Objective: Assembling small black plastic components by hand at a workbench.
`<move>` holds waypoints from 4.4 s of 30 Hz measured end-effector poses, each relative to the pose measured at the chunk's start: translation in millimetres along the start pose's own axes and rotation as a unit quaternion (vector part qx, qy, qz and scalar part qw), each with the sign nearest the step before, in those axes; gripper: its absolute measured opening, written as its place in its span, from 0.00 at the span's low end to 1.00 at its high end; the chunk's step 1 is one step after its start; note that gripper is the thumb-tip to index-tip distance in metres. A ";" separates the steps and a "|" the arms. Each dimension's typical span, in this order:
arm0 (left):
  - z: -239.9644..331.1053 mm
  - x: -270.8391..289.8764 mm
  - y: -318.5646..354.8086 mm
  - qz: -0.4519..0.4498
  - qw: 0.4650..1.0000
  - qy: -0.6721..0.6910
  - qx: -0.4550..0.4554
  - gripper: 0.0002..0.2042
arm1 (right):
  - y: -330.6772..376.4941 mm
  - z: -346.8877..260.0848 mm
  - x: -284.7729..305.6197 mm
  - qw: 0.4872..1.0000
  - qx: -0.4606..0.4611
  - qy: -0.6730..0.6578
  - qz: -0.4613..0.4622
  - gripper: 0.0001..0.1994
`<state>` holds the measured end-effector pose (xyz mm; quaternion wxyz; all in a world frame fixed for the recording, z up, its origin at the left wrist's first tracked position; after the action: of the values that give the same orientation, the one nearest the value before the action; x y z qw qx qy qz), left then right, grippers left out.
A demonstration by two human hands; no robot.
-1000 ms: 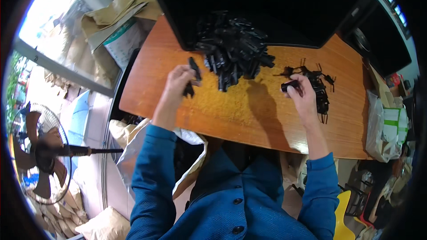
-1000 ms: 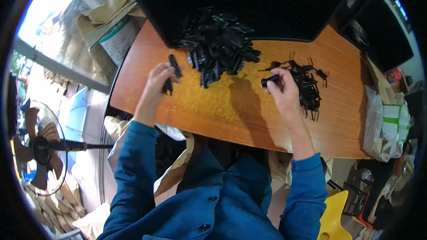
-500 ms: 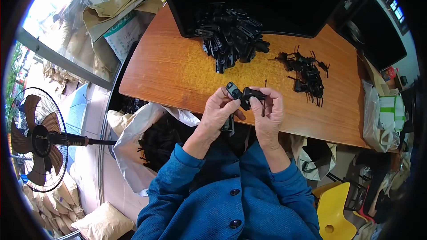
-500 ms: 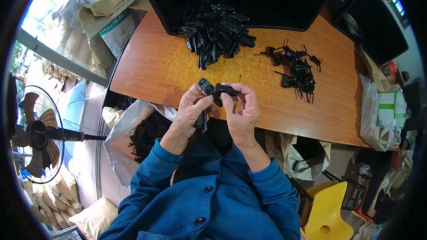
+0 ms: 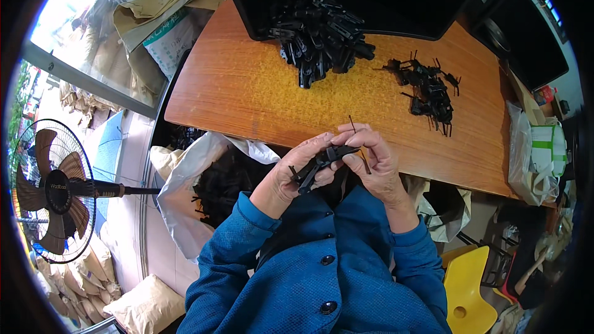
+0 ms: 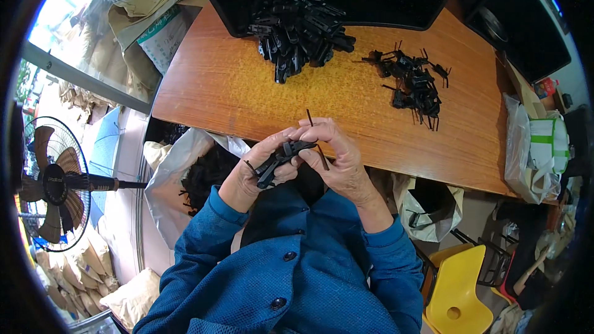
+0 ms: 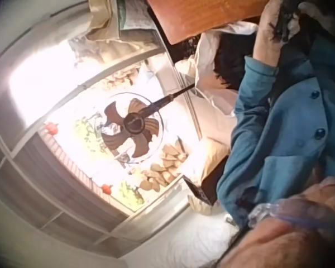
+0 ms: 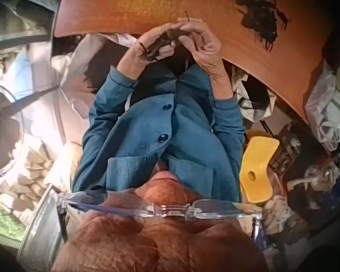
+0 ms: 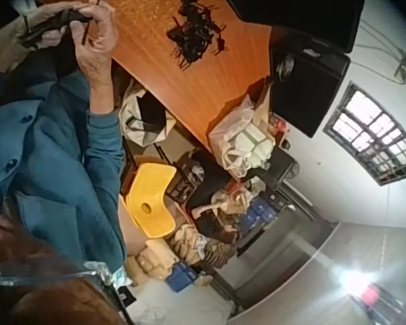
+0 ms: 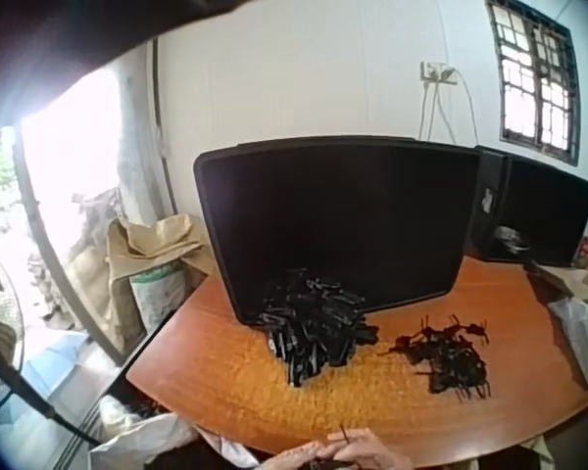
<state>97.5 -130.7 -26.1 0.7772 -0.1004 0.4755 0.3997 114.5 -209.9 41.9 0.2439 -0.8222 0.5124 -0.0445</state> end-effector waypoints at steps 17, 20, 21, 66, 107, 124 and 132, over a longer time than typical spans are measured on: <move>3.0 29.1 16.1 0.214 0.952 -0.198 -0.096 0.09 | 9.9 -10.2 -17.7 0.944 0.135 0.301 -0.008 0.18; 26.3 42.7 32.4 0.289 0.894 -0.303 -0.157 0.07 | 13.1 4.8 -16.3 0.959 0.027 0.281 -0.028 0.25; 29.4 44.7 35.5 0.285 0.895 -0.305 -0.159 0.07 | 16.7 16.4 -8.8 0.970 -0.059 0.234 0.003 0.28; 223.7 108.4 -76.4 0.288 0.239 -0.915 -0.152 0.10 | -86.9 37.8 203.9 0.786 -0.181 0.588 0.060 0.19; 35.2 17.5 -19.2 0.207 0.942 -0.165 -0.207 0.06 | -6.4 -12.8 12.1 0.916 0.169 0.338 0.134 0.18; 67.0 53.9 -20.7 0.251 0.869 -0.359 -0.229 0.13 | 2.0 104.2 41.1 0.944 -0.260 -0.033 0.201 0.15; 129.5 102.5 -37.1 0.292 0.877 -0.339 -0.175 0.02 | -59.1 80.0 93.4 0.937 -0.191 0.285 0.060 0.21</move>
<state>232.8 -31.9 -50.1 0.7083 0.0504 0.1126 0.6951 232.8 -241.1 -18.3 -0.0715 -0.7740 0.6074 -0.1640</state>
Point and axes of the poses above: each hand's wrist, its own y-axis away from the middle knuckle, its own x-axis out of the back of the hand, z = x × y, the point moved 10 cm from there along -y, towards the middle knuckle, and after that the axes turned 12 degrees about -y, right-handed, at the moved point
